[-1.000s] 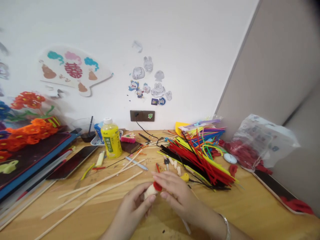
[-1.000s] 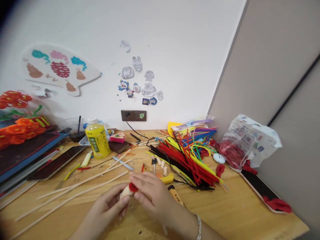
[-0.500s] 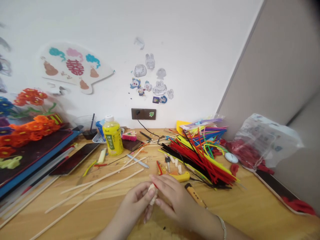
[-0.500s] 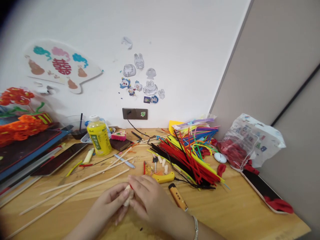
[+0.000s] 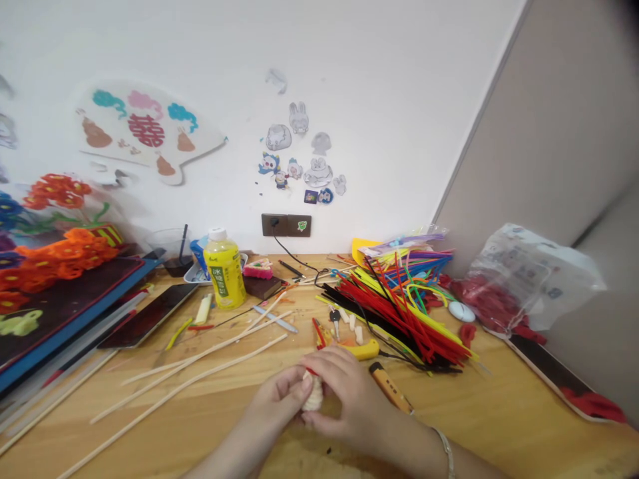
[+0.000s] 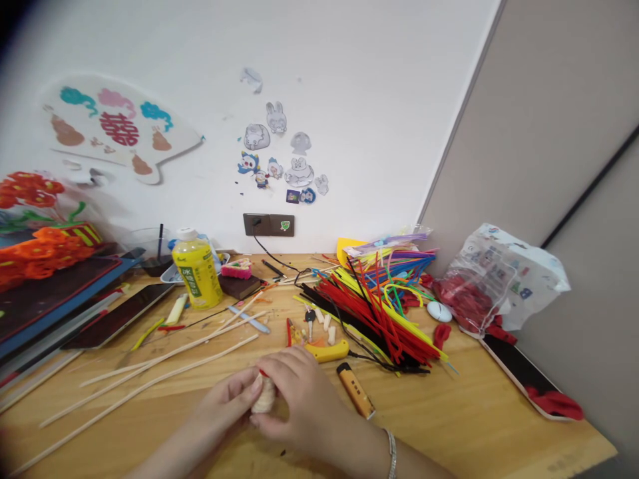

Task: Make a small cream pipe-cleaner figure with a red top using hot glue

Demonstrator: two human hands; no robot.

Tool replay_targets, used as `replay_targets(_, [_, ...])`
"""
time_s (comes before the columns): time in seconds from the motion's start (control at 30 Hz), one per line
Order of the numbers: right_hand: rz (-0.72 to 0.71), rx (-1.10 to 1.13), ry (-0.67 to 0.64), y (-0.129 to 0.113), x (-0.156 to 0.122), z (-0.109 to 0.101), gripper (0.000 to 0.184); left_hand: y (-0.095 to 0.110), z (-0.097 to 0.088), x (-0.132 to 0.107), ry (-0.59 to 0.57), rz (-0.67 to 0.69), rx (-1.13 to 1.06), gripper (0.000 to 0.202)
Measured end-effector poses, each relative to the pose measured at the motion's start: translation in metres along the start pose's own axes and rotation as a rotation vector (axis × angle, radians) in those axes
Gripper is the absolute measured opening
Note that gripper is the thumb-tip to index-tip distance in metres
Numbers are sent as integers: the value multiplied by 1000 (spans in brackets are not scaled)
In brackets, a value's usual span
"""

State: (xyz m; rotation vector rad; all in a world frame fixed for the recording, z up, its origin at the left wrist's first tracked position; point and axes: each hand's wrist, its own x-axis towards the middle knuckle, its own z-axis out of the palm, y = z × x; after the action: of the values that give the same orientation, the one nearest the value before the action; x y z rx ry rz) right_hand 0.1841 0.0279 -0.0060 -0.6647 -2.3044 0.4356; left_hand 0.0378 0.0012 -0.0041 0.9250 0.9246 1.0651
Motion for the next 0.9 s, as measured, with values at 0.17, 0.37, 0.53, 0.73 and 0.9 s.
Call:
replay_targets(0.17, [-12, -72, 67, 0, 0, -20, 63, 4, 3, -5, -9, -41, -174, 28])
replay_targets(0.37, [117, 282, 995, 33, -6, -87, 19, 0, -15, 7, 193, -28, -216, 32])
replay_targets(0.53, [339, 633, 626, 66, 1, -78, 28, 3, -21, 15, 180, -5, -91, 39])
replay_targets(0.73, [394, 770, 550, 66, 5, -60, 24, 7, -12, 8, 170, 59, -2, 34])
replay_targets(0.9, [399, 755, 572, 68, 4, -52, 42, 6, -13, 9, 142, 76, 71, 32])
